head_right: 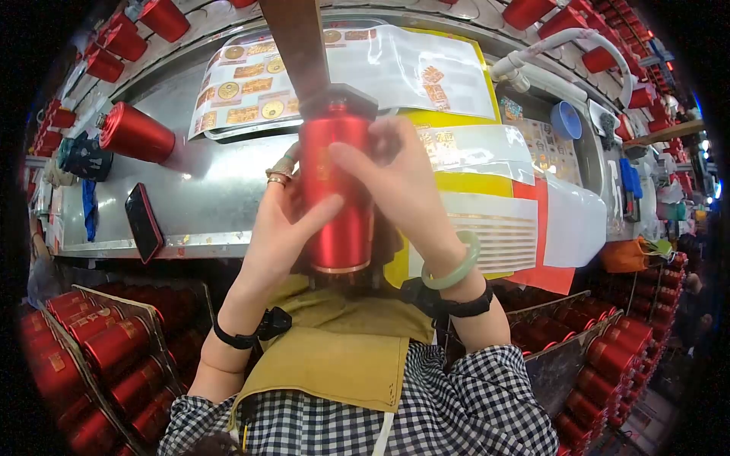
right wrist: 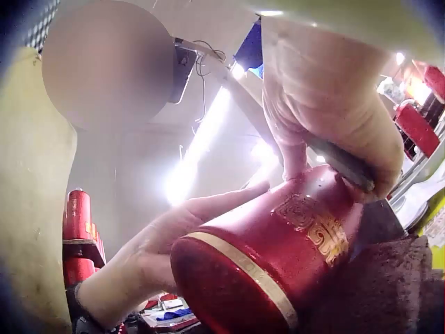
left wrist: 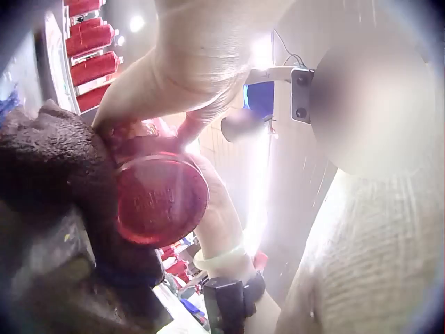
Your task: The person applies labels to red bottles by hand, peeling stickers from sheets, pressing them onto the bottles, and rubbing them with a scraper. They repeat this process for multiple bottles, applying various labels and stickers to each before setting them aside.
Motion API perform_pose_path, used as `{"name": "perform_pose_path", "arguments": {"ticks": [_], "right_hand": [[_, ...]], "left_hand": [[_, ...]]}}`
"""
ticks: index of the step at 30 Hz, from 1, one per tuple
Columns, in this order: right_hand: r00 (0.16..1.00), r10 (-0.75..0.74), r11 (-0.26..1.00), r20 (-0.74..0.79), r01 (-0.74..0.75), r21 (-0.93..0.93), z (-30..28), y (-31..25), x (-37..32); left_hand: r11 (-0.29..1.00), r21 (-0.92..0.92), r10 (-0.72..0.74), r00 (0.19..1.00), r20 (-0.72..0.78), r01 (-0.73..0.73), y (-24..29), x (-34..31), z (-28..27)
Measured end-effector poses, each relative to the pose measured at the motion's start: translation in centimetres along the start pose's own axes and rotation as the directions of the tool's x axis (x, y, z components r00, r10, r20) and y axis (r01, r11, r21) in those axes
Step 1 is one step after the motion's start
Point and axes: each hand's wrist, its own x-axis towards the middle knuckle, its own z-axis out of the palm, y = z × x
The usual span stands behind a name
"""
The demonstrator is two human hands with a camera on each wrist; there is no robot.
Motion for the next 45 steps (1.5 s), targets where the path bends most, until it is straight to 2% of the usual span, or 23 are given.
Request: {"name": "perform_pose_path", "arguments": {"ticks": [2,9,11,12,14,15,20,22,24,28,38,44,45], "right_hand": [[1.0,0.011,0.999,0.015,-0.012,0.049,0.0,0.0,-0.1],[0.999,-0.008,0.999,0.039,0.006,0.044,-0.5,0.1,0.0],[1.0,0.021,0.986,0.016,-0.018,-0.163,-1.2,-0.2,-0.2],[1.0,0.021,0.986,0.015,-0.018,-0.163,-1.4,-0.5,-0.4],[0.999,0.036,0.991,-0.013,-0.034,0.13,-2.0,-0.9,-1.2],[0.997,-0.063,0.996,-0.049,0.066,0.065,-2.6,-0.6,-1.7],[0.991,-0.13,0.99,0.002,0.13,-0.06,-1.7,-2.2,-6.8],[0.981,-0.192,0.959,0.027,0.193,-0.207,-0.7,-1.2,-8.2],[0.975,-0.221,0.947,0.029,0.222,-0.231,-0.2,0.2,-8.5],[0.974,-0.223,0.931,0.033,0.223,-0.29,0.0,0.0,-8.4],[0.967,-0.254,0.932,0.005,0.246,-0.265,-0.3,0.3,-8.1],[0.981,-0.191,0.921,0.012,0.184,-0.344,-0.2,-0.8,-8.3],[0.975,-0.223,0.904,0.016,0.213,-0.37,-0.2,-0.8,-8.3]], "left_hand": [[1.0,-0.001,-0.001,1.0,0.0,0.001,0.1,-0.1,0.1],[1.0,0.001,0.023,1.0,-0.01,-0.023,-0.2,0.1,0.2],[1.0,-0.003,0.026,1.0,0.004,-0.026,-0.1,0.1,0.0],[0.997,-0.076,-0.012,1.0,0.0,0.012,0.2,0.1,0.0],[0.988,-0.149,-0.05,0.999,-0.002,0.049,0.2,0.1,-0.1],[0.991,-0.132,-0.038,0.999,0.002,0.038,0.1,0.1,-0.1],[0.984,-0.169,-0.055,0.998,0.002,0.054,0.2,0.0,-0.2],[0.99,-0.138,-0.015,1.0,-0.016,0.012,0.2,-0.1,0.1],[0.986,-0.165,-0.03,0.999,-0.011,0.027,0.2,0.0,0.0],[0.986,-0.164,-0.044,0.999,-0.028,0.039,0.1,-0.2,-0.1],[0.988,-0.153,-0.037,0.999,-0.011,0.035,0.0,0.0,0.2],[0.987,-0.156,-0.032,0.999,-0.011,0.03,0.0,0.1,0.1],[0.989,-0.148,-0.034,0.999,-0.01,0.033,0.1,0.1,0.2]]}}
